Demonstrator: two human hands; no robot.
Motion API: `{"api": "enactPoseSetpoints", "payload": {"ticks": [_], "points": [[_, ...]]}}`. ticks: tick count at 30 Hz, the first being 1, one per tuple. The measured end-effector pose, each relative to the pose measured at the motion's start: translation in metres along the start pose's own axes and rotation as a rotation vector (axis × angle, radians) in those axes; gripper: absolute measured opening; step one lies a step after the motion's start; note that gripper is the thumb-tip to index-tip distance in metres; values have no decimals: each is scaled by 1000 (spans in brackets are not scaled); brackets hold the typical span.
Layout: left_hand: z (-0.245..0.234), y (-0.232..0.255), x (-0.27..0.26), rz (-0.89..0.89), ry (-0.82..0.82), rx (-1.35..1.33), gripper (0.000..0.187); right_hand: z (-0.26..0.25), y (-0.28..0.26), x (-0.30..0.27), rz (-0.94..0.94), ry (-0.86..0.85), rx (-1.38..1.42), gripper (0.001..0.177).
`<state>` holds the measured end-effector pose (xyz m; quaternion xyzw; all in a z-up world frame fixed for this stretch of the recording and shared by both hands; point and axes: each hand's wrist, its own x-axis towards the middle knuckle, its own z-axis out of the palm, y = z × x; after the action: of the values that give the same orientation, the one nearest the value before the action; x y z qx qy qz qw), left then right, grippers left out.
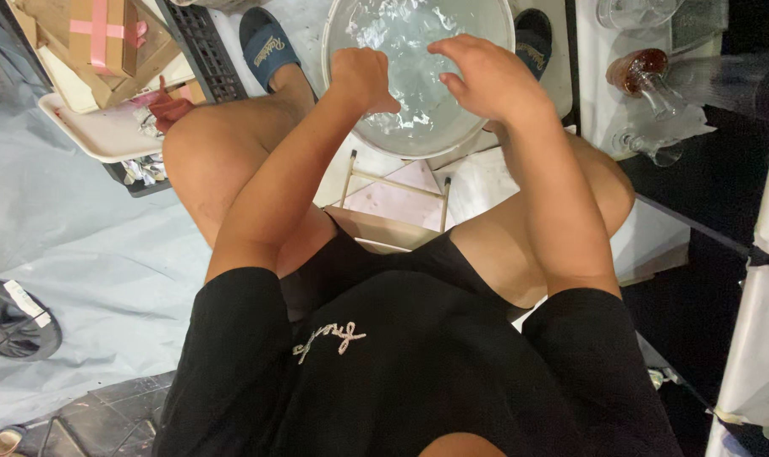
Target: The person washes multiple glassware and a small white bowl in a bucket of water, rinsing each item by hand and placing them on a nearby shelf. The sequence repeats with different items, including a patterned glass, a clear glass, and a small bowl.
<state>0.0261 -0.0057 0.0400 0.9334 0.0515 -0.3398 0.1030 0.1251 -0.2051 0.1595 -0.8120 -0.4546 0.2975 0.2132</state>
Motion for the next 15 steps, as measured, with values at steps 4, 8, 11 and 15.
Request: {"api": "enactPoseSetpoints", "payload": {"ticks": [4, 8, 11, 15], "points": [[2, 1, 3, 9, 14, 11, 76, -9, 9, -4, -71, 64, 10, 40], [11, -2, 7, 4, 66, -84, 70, -17, 16, -11, -58, 94, 55, 39], [19, -4, 11, 24, 76, -146, 67, -15, 14, -13, -62, 97, 46, 38], [30, -8, 16, 66, 171, -172, 70, -10, 12, -9, -67, 63, 51, 41]]}}
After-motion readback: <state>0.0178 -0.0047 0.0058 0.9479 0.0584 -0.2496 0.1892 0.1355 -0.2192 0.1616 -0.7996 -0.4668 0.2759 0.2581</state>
